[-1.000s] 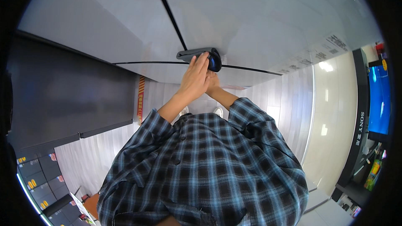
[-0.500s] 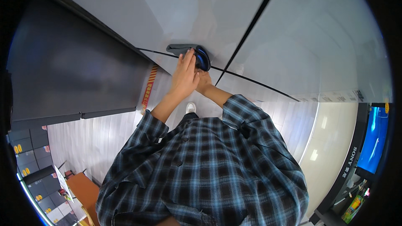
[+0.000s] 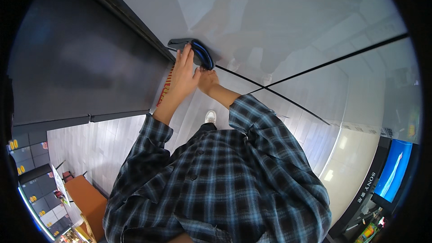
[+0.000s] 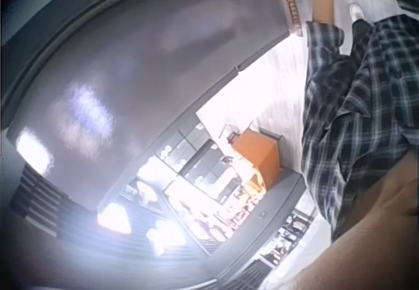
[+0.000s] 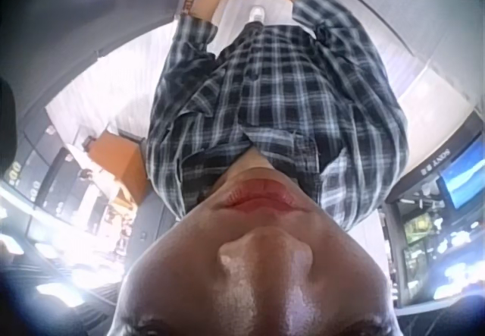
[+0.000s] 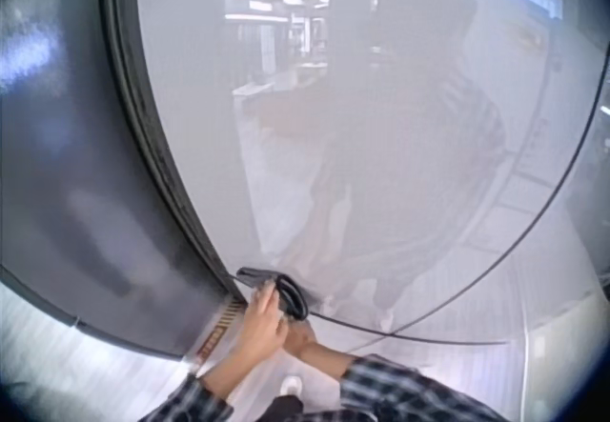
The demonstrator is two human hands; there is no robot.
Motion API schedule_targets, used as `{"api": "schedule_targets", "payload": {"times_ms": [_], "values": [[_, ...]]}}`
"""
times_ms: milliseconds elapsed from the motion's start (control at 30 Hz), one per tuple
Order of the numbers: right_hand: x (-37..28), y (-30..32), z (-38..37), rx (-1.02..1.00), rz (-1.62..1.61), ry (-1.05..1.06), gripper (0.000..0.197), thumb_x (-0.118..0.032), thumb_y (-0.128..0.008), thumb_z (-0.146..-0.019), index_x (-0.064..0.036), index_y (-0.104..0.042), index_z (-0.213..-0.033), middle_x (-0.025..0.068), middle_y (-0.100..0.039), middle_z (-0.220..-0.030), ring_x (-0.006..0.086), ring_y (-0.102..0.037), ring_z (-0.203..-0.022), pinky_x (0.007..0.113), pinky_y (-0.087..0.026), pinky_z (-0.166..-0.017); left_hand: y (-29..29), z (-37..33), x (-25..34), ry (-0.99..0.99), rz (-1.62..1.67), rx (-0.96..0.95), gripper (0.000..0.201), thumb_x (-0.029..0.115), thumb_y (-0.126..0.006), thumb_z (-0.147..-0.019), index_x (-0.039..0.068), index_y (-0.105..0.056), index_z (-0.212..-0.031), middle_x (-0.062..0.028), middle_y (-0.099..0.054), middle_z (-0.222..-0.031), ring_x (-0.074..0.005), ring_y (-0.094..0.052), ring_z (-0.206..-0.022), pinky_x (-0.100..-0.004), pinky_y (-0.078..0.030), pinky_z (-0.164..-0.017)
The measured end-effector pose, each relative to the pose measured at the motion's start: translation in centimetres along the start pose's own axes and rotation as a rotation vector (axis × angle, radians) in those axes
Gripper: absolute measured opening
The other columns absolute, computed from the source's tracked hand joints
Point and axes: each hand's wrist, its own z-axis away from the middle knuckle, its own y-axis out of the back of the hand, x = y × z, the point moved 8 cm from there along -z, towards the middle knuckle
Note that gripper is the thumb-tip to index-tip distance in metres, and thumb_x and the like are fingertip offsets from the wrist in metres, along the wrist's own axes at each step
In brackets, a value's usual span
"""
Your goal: The person wipes the front surfaces of two refrigerators in a retail showroom using a small cloth. They clean the white refrigerator first, then move to a dark gray refrigerator, wiping both doors and edges.
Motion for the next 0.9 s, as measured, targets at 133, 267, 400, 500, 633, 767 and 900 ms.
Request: {"api": "schedule_targets", "payload": {"times_ms": [133, 267, 400, 500, 633, 767, 900], "values": [[0.1, 1.0, 0.4, 0.113, 0.060, -0.043, 0.049, -0.020, -0.049, -0.084, 0.0058, -0.043, -0.125, 0.0218, -0.048, -0.127, 0.0310, -0.049, -0.116, 0.038, -0.040, -0.094, -0.5, -0.1, -2.5, 0.128, 0.065, -0.030, 0.057, 0.008, -0.057, -0.078, -0.011, -0.036, -0.128, -0.0217, -0.029, -0.142, -0.0380, -0.030, -0.131, -0.0443, -0.022, -0.112], [1.1, 1.0, 1.8, 0.212, 0.169, -0.049, 0.045, -0.014, -0.052, -0.080, 0.0061, -0.047, -0.120, 0.0202, -0.051, -0.117, 0.0309, -0.048, -0.111, 0.038, -0.041, -0.091, -1.3, 0.0, -5.5, 0.161, 0.124, 0.062, 0.059, 0.009, -0.060, -0.077, -0.011, -0.036, -0.128, -0.0244, -0.030, -0.141, -0.0399, -0.030, -0.130, -0.0449, -0.021, -0.112], [1.3, 1.6, 2.5, 0.239, 0.178, -0.001, 0.056, -0.015, -0.060, -0.075, 0.0082, -0.044, -0.123, 0.0193, -0.048, -0.115, 0.0314, -0.048, -0.110, 0.039, -0.041, -0.095, -2.7, 0.0, -8.9, 0.192, 0.153, 0.101, 0.059, 0.008, -0.061, -0.076, -0.011, -0.037, -0.126, -0.0250, -0.029, -0.141, -0.0402, -0.029, -0.131, -0.0455, -0.022, -0.111], [0.9, 2.2, 3.8, 0.289, 0.237, 0.040, 0.056, -0.014, -0.060, -0.074, 0.0077, -0.045, -0.123, 0.0193, -0.048, -0.115, 0.0310, -0.047, -0.110, 0.038, -0.040, -0.095, -4.2, 0.6, -10.7, 0.282, 0.221, 0.107, 0.060, 0.007, -0.061, -0.075, -0.011, -0.037, -0.127, -0.0246, -0.030, -0.141, -0.0398, -0.030, -0.130, -0.0460, -0.025, -0.110], [0.3, 3.4, 4.4, 0.382, 0.334, 0.091, 0.054, -0.013, -0.059, -0.075, 0.0069, -0.046, -0.124, 0.0196, -0.047, -0.117, 0.0301, -0.045, -0.111, 0.039, -0.036, -0.098, -5.5, 0.7, -13.4, 0.350, 0.306, 0.137, 0.059, 0.008, -0.063, -0.076, -0.011, -0.039, -0.126, -0.0254, -0.030, -0.141, -0.0391, -0.032, -0.130, -0.0408, -0.030, -0.107], [-1.1, 4.4, 4.8, 0.358, 0.415, 0.145, 0.053, -0.012, -0.054, -0.078, 0.0056, -0.045, -0.127, 0.0201, -0.044, -0.124, 0.0300, -0.042, -0.116, 0.041, -0.031, -0.102, -9.0, 2.3, -18.6, 0.616, 0.536, 0.149, 0.057, 0.006, -0.064, -0.074, -0.011, -0.042, -0.125, -0.0235, -0.032, -0.141, -0.0362, -0.033, -0.130, -0.0352, -0.029, -0.107], [-2.7, 5.5, 4.8, 0.398, 0.545, 0.221, 0.052, -0.012, -0.050, -0.081, 0.0035, -0.044, -0.130, 0.0174, -0.039, -0.135, 0.0282, -0.035, -0.127, 0.042, -0.026, -0.106, -13.3, 3.9, -23.4, 0.808, 0.993, 0.119, 0.044, 0.001, -0.062, -0.072, -0.009, -0.052, -0.115, -0.0146, -0.050, -0.124, -0.0282, -0.045, -0.117, -0.0313, -0.034, -0.098]]}}
